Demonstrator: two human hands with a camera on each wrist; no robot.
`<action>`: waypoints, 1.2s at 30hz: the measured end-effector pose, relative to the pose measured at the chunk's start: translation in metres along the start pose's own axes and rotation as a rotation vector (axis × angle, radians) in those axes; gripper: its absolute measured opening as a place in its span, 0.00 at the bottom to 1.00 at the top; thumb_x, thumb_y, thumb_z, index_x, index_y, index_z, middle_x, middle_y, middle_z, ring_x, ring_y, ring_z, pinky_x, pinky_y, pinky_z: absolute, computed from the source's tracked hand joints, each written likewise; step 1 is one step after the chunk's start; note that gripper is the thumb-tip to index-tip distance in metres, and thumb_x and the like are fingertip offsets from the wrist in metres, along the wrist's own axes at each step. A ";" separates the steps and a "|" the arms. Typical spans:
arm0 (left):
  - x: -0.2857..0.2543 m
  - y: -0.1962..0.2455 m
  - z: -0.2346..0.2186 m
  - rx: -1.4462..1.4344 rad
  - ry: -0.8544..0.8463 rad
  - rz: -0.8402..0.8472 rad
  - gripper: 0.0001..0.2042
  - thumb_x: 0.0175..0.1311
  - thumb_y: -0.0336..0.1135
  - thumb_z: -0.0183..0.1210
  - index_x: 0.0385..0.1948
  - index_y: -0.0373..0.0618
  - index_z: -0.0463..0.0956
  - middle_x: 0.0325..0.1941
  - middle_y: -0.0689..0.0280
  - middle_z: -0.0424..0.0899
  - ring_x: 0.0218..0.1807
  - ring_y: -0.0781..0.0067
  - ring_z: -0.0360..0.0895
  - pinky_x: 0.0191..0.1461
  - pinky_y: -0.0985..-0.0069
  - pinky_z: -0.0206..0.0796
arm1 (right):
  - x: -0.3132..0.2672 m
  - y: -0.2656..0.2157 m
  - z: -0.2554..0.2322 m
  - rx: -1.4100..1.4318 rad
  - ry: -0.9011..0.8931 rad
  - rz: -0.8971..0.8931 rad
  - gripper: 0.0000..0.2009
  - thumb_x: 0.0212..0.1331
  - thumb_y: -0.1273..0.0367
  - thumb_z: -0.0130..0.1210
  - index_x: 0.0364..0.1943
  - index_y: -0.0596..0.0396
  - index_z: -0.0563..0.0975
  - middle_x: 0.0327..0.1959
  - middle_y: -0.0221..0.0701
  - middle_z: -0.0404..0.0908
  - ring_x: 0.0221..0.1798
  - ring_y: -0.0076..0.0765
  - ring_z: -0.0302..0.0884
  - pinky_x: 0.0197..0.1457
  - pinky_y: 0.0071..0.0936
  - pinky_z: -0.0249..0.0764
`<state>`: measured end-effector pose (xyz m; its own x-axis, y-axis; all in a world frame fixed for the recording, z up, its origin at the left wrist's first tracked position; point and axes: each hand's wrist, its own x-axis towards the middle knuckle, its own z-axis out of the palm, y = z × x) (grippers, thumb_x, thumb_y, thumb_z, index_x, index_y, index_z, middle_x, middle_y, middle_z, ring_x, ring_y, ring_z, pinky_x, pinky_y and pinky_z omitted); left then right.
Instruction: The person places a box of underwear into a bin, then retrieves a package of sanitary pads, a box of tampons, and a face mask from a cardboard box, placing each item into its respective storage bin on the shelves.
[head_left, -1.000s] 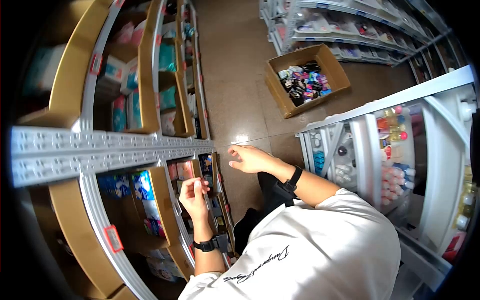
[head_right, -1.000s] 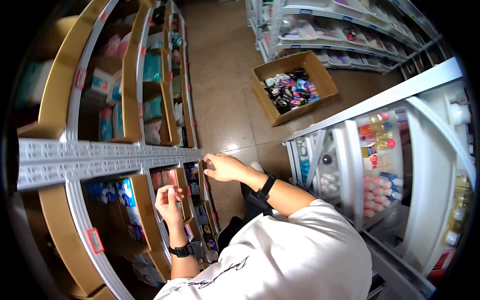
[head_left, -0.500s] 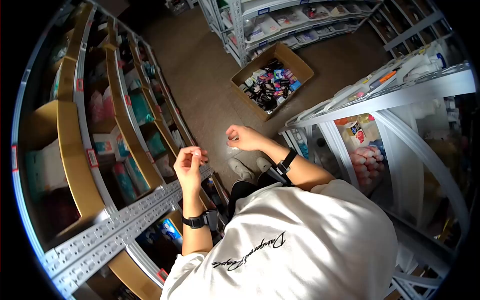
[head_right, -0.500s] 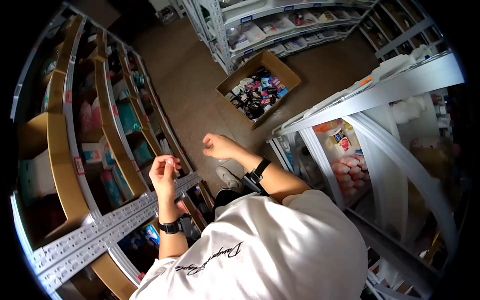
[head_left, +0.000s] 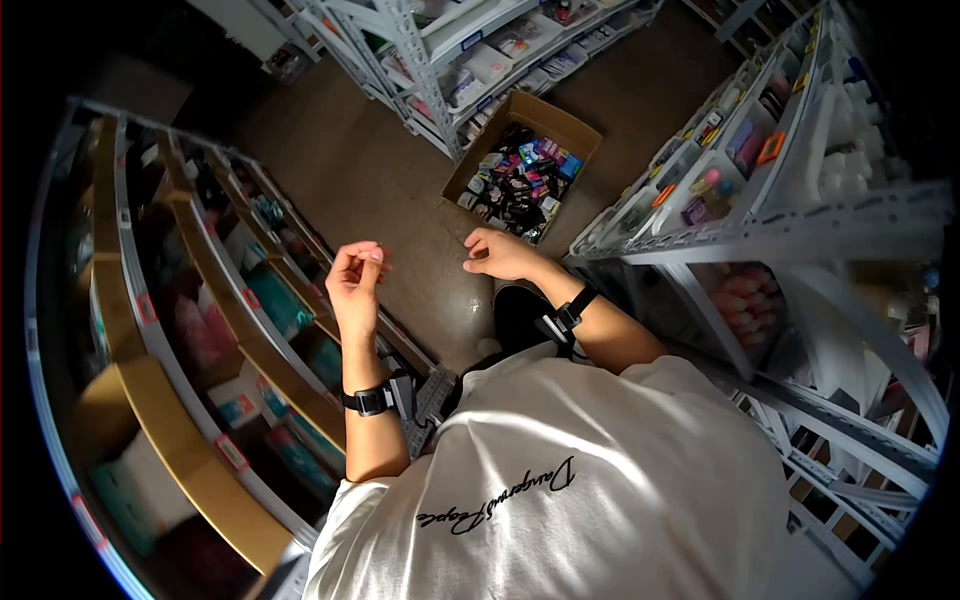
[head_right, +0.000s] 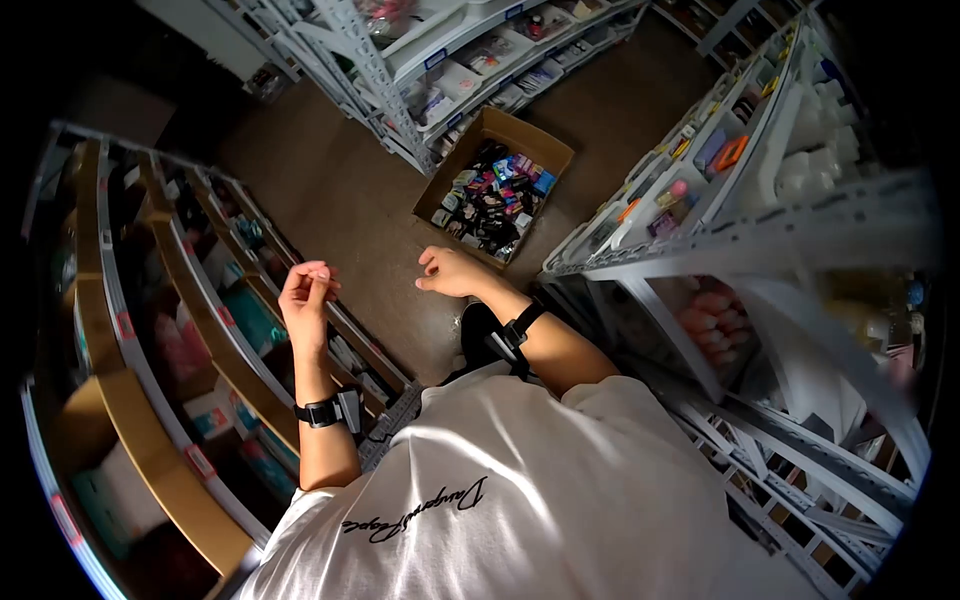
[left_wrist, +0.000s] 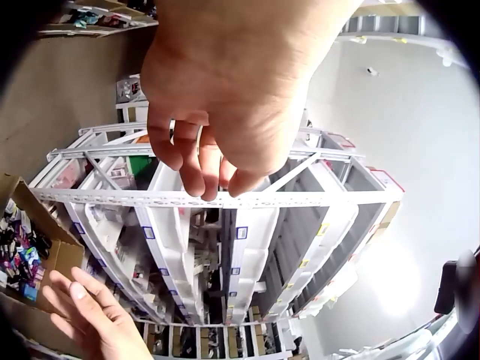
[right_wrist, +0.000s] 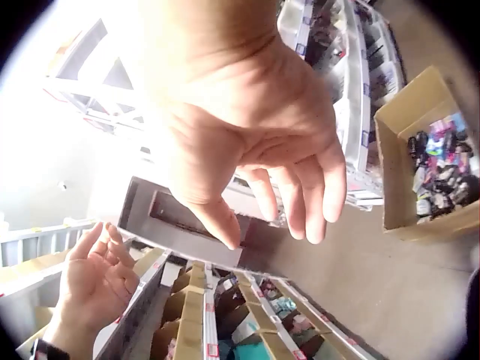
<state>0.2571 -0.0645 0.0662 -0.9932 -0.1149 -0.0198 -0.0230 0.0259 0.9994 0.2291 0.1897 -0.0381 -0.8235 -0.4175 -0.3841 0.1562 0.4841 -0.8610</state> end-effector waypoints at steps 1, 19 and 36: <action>0.014 -0.007 0.006 0.016 -0.037 -0.050 0.06 0.67 0.34 0.63 0.41 0.43 0.80 0.35 0.71 0.85 0.33 0.83 0.78 0.35 0.85 0.64 | 0.013 0.014 -0.007 -0.013 0.021 0.037 0.25 0.56 0.59 0.67 0.54 0.58 0.74 0.50 0.41 0.83 0.49 0.39 0.82 0.54 0.33 0.75; 0.257 -0.222 0.129 0.525 -0.630 -0.502 0.17 0.59 0.35 0.68 0.49 0.41 0.79 0.56 0.55 0.78 0.55 0.61 0.78 0.57 0.67 0.72 | 0.196 0.226 -0.134 0.036 0.212 0.779 0.25 0.47 0.56 0.69 0.46 0.57 0.78 0.44 0.43 0.84 0.49 0.49 0.81 0.52 0.39 0.75; 0.365 -0.517 0.140 1.099 -0.933 -0.046 0.36 0.51 0.36 0.68 0.66 0.48 0.64 0.76 0.39 0.49 0.74 0.36 0.52 0.73 0.53 0.55 | 0.457 0.456 -0.216 -0.227 0.276 0.877 0.20 0.61 0.61 0.54 0.56 0.53 0.77 0.59 0.44 0.79 0.58 0.51 0.79 0.59 0.44 0.76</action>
<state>-0.1097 0.0191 -0.4620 -0.6901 0.5313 -0.4913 0.2956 0.8267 0.4788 -0.1942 0.3860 -0.5345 -0.5668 0.3487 -0.7464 0.6949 0.6890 -0.2058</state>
